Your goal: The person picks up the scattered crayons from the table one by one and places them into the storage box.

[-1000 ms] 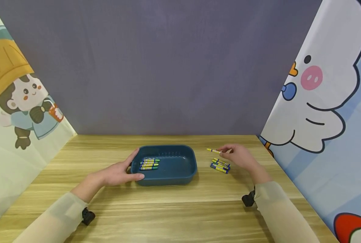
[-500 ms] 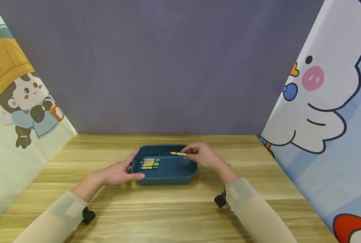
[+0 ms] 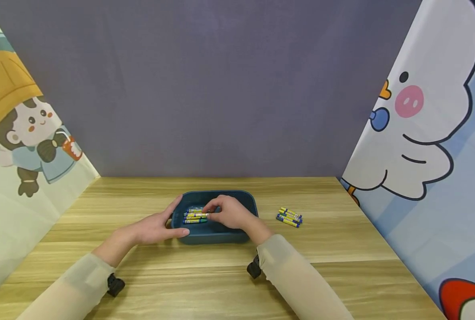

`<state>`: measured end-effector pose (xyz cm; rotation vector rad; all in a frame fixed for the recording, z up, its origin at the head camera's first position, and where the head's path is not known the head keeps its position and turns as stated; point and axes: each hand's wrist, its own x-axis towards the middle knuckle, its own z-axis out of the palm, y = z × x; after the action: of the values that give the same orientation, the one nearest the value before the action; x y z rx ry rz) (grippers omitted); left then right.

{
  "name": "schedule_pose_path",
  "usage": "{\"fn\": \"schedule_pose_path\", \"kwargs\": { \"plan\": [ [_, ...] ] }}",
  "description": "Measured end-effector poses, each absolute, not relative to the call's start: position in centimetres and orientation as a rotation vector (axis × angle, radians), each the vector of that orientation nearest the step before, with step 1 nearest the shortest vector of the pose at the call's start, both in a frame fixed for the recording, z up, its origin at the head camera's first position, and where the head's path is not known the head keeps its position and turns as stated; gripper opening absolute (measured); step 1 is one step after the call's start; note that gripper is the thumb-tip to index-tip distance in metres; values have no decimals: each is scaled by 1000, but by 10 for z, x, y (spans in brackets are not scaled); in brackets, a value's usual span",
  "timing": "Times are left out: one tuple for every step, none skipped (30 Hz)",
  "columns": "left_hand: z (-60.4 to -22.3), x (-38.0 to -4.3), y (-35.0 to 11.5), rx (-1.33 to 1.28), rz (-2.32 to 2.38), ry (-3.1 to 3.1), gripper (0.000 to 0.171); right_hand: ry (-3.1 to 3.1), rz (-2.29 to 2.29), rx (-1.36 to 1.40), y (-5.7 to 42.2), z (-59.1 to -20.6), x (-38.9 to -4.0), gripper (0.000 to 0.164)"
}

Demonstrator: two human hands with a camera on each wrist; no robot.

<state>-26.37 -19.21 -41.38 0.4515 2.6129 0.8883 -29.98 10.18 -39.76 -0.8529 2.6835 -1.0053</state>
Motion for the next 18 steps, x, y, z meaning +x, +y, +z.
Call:
{"fn": "schedule_pose_path", "kwargs": {
  "plan": [
    [-414, -264, -192, 453, 883, 2616, 125, 2682, -1006, -848, 98, -399, -301, 17],
    [-414, -264, -192, 454, 880, 2617, 125, 2681, -1006, -846, 95, -401, -302, 17],
    [-414, -264, -192, 455, 879, 2617, 125, 2677, -1009, -842, 91, -403, -303, 17],
    [-414, -264, -191, 456, 881, 2615, 125, 2673, -1011, -840, 88, -405, -304, 17],
    [-414, -264, -191, 456, 882, 2614, 125, 2671, -1013, -840, 86, -407, -305, 17],
    [-415, -264, -191, 459, 883, 2613, 125, 2671, -1006, -844, 84, -410, -307, 17],
    [-415, -265, -191, 461, 884, 2613, 125, 2670, -995, -850, 82, -412, -308, 17],
    [-415, -265, -191, 463, 885, 2614, 125, 2669, -984, -856, 81, -413, -309, 16],
    [-415, -265, -191, 465, 884, 2615, 125, 2665, -971, -861, 80, -415, -310, 16],
    [-415, -265, -191, 464, 882, 2617, 125, 2664, -953, -868, 79, -416, -311, 16],
    [-415, -265, -191, 466, 879, 2620, 125, 2661, -930, -880, 78, -418, -311, 16],
    [-415, -264, -191, 465, 879, 2622, 125, 2655, -911, -893, 77, -418, -311, 16],
    [-414, -264, -191, 463, 880, 2621, 125, 2648, -890, -899, 76, -418, -312, 16],
    [-414, -264, -192, 462, 880, 2621, 125, 2645, -871, -901, 75, -419, -312, 17],
    [-414, -263, -192, 460, 884, 2619, 125, 2642, -854, -900, 74, -420, -312, 17],
    [-414, -263, -192, 460, 888, 2618, 125, 2642, -838, -904, 74, -420, -313, 17],
    [-413, -263, -192, 463, 892, 2616, 125, 2640, -829, -898, 73, -421, -313, 17],
    [-413, -263, -192, 463, 896, 2614, 125, 2641, -824, -888, 73, -421, -313, 16]
  ]
}}
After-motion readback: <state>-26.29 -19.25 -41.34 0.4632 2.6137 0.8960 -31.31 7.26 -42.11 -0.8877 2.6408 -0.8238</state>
